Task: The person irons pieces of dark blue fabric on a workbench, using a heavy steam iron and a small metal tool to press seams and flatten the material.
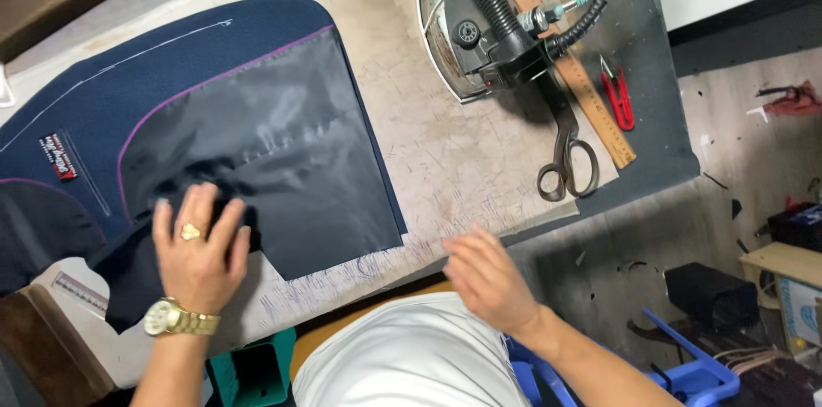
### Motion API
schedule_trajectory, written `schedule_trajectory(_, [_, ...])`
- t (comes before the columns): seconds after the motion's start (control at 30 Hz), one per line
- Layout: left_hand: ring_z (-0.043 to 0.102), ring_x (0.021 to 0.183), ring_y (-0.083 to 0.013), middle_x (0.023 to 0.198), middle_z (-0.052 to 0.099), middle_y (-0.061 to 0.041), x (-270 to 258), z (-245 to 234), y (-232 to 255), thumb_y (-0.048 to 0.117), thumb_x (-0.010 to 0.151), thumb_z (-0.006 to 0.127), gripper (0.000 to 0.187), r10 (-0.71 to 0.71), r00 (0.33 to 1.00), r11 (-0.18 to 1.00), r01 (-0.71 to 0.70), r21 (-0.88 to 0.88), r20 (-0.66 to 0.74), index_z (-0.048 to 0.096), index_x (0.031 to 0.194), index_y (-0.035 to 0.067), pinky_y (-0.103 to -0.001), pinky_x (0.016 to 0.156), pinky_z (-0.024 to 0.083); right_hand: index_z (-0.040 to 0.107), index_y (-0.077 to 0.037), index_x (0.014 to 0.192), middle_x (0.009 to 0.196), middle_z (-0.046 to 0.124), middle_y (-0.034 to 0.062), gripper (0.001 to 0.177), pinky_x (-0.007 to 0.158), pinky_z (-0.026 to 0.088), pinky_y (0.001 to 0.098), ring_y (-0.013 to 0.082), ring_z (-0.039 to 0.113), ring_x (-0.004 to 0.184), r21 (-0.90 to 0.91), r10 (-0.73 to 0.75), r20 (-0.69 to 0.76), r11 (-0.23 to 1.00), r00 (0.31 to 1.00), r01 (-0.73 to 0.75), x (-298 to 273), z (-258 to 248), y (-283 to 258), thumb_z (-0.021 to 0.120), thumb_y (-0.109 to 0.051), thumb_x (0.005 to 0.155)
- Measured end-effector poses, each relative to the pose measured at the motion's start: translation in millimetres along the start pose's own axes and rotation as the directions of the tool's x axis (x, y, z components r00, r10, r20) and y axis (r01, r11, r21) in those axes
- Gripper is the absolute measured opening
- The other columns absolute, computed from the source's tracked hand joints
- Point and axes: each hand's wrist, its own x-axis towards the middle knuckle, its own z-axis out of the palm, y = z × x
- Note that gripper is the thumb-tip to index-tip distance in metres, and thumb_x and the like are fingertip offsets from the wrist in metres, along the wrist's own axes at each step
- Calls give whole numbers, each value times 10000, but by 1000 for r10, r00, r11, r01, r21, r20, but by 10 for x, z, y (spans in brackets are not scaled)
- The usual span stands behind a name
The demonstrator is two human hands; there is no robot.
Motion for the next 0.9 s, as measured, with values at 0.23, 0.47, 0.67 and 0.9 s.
schedule_trajectory(0.23, [654,1171,-248,1192,701,-55,66,233,1075,158,853,676,293,17,996,971,-38,-238,-86,721,1141,189,-535,1095,417,729,15,1058,1127,746,197,148,1073,487,595,367,707,1064,15,-40,-250,999,967,45,644,-215,536,638,-48,961])
schedule_trajectory(0.47, [663,1027,-295,1109,666,-125,273,156,1475,-9,956,549,210,39,997,940,-60,-336,-70,682,1101,66,-551,1032,456,638,54,1227,1485,502,348,425,1235,242,623,482,449,1401,-469,14,-149,879,989,-83,1543,-577,1129,640,-351,1098])
schedule_trajectory(0.67, [647,973,-294,1058,665,-117,282,169,1551,-13,963,527,230,39,997,933,-62,-355,-71,692,1106,62,-535,1012,457,586,1,1335,1483,426,328,301,1039,441,598,475,561,1157,-650,152,80,757,985,-64,1828,-759,1051,668,-61,1052])
schedule_trajectory(0.9, [649,987,-289,1070,664,-123,165,189,1790,-33,960,528,247,-18,998,949,0,-314,-54,694,1113,66,-546,989,463,533,-56,1405,751,634,51,340,321,470,239,87,580,482,192,685,201,673,700,-714,2756,-730,1371,602,-181,1096])
